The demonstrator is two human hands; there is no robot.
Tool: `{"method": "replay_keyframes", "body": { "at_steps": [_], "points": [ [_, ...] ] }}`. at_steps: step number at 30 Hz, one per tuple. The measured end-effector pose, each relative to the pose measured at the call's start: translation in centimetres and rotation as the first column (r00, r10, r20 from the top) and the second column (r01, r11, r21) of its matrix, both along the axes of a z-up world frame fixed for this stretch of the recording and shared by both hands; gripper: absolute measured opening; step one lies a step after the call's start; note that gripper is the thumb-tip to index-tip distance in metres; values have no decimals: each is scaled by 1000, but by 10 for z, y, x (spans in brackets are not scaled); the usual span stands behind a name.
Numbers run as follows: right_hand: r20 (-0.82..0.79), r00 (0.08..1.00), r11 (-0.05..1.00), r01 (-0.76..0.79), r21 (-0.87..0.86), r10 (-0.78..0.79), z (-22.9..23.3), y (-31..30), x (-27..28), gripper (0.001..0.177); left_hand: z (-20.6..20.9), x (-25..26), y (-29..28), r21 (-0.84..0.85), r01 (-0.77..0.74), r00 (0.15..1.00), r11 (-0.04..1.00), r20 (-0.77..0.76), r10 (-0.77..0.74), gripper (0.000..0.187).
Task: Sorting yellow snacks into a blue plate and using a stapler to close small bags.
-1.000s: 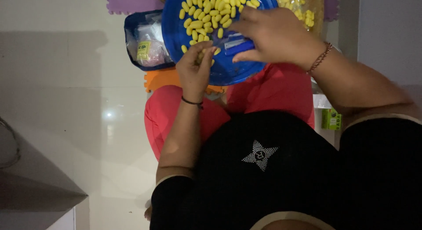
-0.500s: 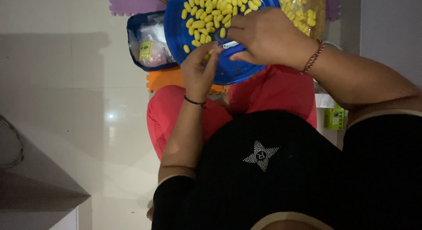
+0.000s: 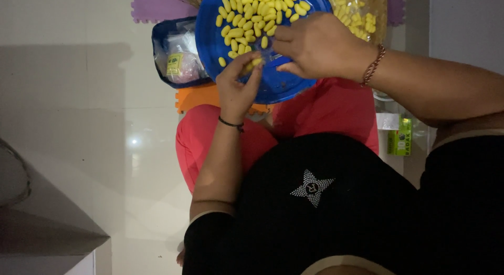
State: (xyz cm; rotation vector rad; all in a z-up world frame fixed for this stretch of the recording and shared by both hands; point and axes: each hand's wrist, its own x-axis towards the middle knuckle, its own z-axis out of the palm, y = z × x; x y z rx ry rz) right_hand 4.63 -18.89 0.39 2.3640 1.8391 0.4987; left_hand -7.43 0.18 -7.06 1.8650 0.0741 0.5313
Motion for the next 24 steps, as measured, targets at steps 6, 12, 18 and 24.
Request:
{"method": "replay_keyframes", "body": {
  "at_steps": [6, 12, 18, 24],
  "points": [
    [7, 999, 999, 39, -12, -39, -3, 1, 2, 45, -12, 3, 2, 36, -18, 999, 999, -32, 19, 25],
    [12, 999, 998, 53, 23, -53, -1, 2, -5, 54, -5, 2, 1, -32, -4, 1000, 999, -13, 4, 21],
    [-30, 1000, 999, 3, 49, -1, 4, 5, -7, 47, -9, 2, 0, 77, -21, 999, 997, -30, 23, 20],
    [-24, 1000, 999, -16, 33, 17, 7, 4, -7, 41, -11, 2, 1, 59, 1, 999, 998, -35, 1, 22]
  ]
}}
